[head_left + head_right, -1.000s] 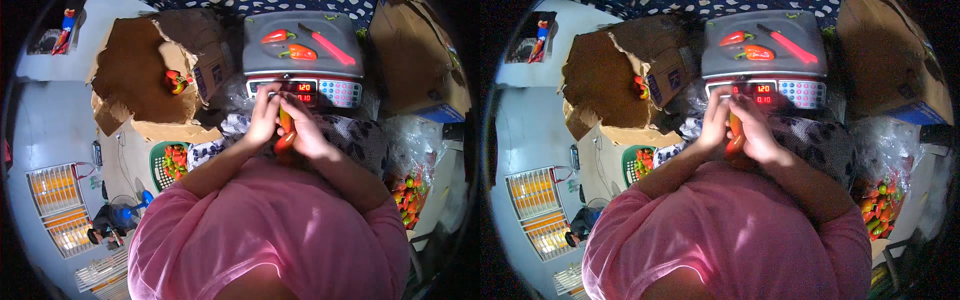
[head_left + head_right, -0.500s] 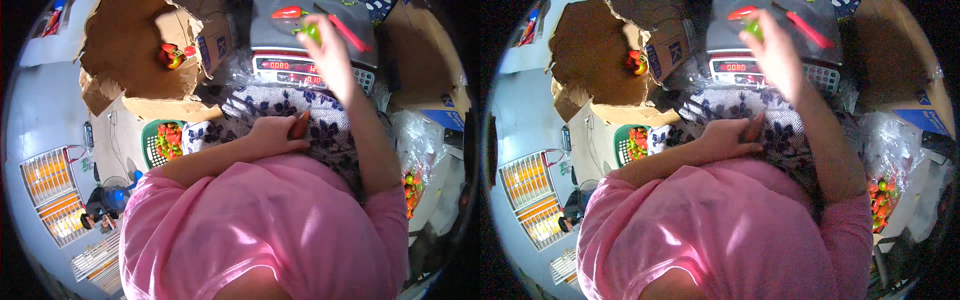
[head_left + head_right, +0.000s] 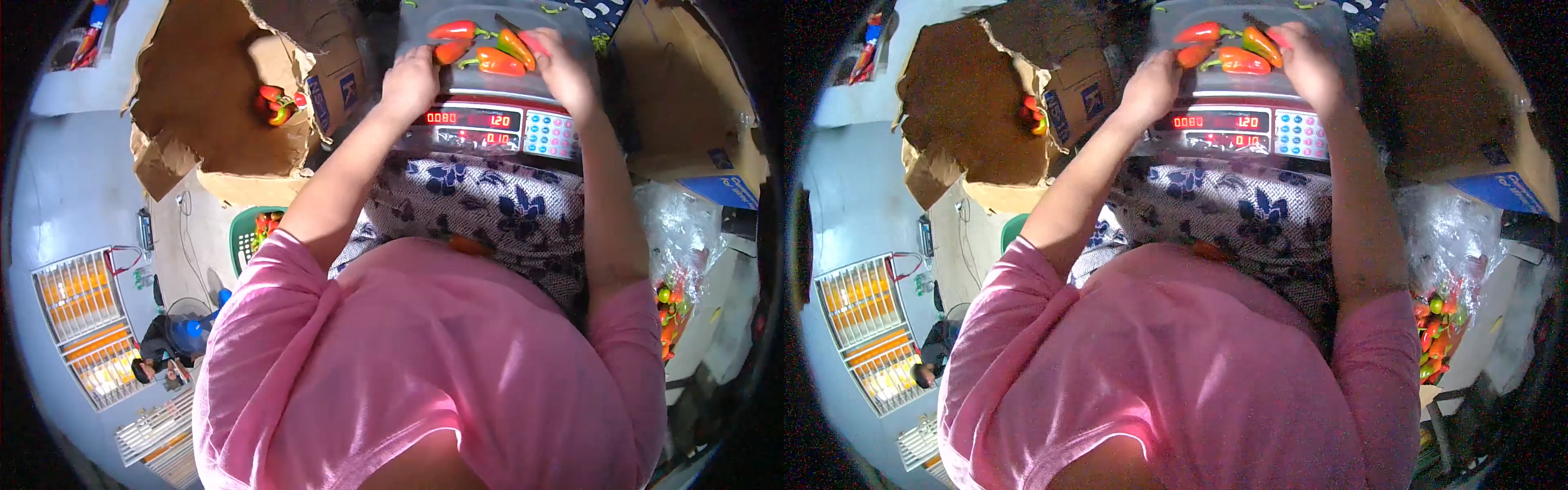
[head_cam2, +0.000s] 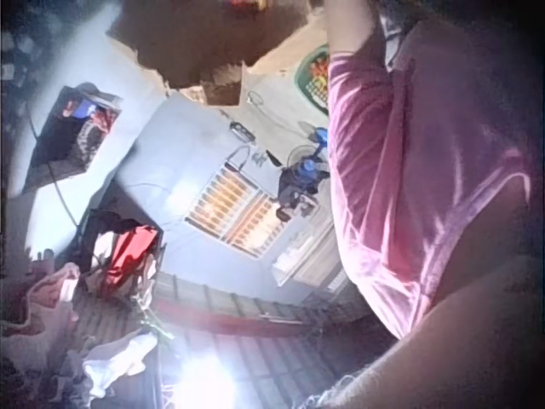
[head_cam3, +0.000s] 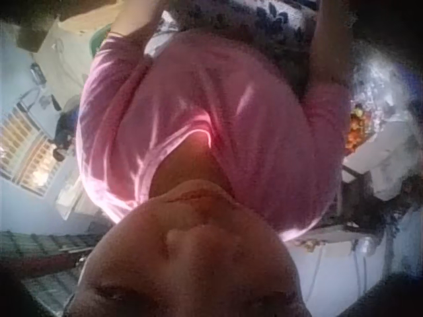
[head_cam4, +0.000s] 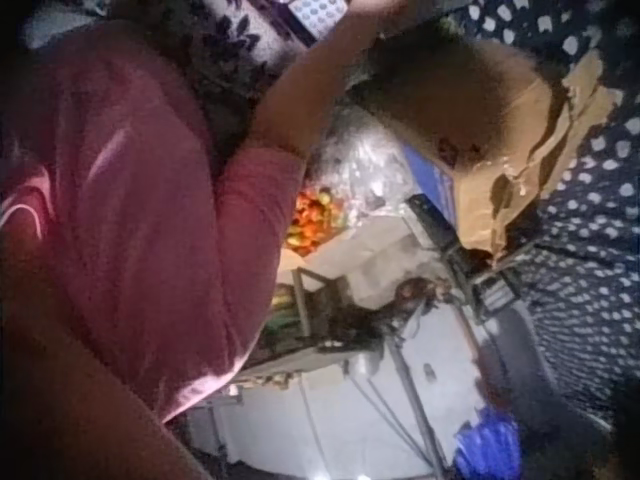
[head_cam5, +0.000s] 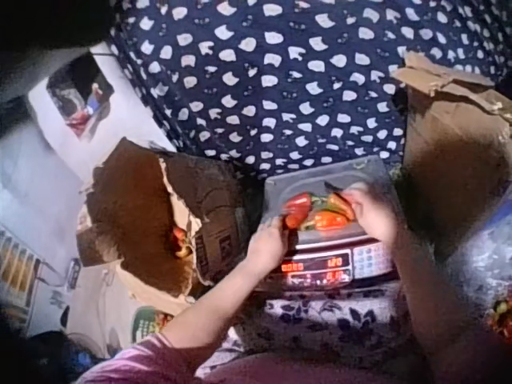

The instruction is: The person is sorting and weighing peppers by placing them onto a digital scale and then transferring them into plastic bags which are then tied.

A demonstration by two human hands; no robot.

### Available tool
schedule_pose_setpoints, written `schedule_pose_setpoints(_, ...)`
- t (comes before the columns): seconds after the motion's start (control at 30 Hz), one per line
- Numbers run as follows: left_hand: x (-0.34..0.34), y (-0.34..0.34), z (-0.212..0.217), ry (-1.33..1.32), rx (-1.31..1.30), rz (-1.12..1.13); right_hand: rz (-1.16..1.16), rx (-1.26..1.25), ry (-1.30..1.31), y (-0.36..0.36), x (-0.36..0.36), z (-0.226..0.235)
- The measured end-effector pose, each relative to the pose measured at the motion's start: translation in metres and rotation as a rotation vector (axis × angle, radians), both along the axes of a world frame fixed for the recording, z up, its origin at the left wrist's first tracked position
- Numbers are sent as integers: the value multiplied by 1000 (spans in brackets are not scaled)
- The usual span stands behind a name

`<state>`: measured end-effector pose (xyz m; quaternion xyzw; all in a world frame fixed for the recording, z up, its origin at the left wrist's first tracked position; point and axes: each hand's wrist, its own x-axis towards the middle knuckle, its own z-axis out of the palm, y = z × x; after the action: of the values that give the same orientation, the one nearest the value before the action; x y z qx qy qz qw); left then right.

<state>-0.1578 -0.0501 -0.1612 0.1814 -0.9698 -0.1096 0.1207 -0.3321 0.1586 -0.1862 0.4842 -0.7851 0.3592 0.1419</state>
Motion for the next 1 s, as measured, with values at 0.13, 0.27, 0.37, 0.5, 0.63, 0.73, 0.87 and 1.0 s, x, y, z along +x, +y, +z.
schedule_pose_setpoints(0.13,4,5,2,267,-132,8,-237,134,45,10,-6,-10)
schedule_pose_setpoints(0.27,58,66,50,47,505,-294,-279,243,-63,9,-17,-20)
schedule_pose_setpoints(0.37,117,100,41,-438,451,-801,-314,187,-44,10,-43,-35)
schedule_pose_setpoints(0.5,141,112,49,-772,473,-513,-297,-15,-72,9,-37,-26)
schedule_pose_setpoints(0.63,152,113,28,-882,422,-570,-245,-126,-221,10,-26,-21)
schedule_pose_setpoints(0.73,148,109,29,-813,418,-656,-294,-134,-335,12,-22,-10)
schedule_pose_setpoints(0.87,116,77,70,-481,529,-545,-210,-34,-424,17,-19,-4)
schedule_pose_setpoints(1.0,43,27,87,-121,50,-316,-180,-174,-399,11,-14,-3)
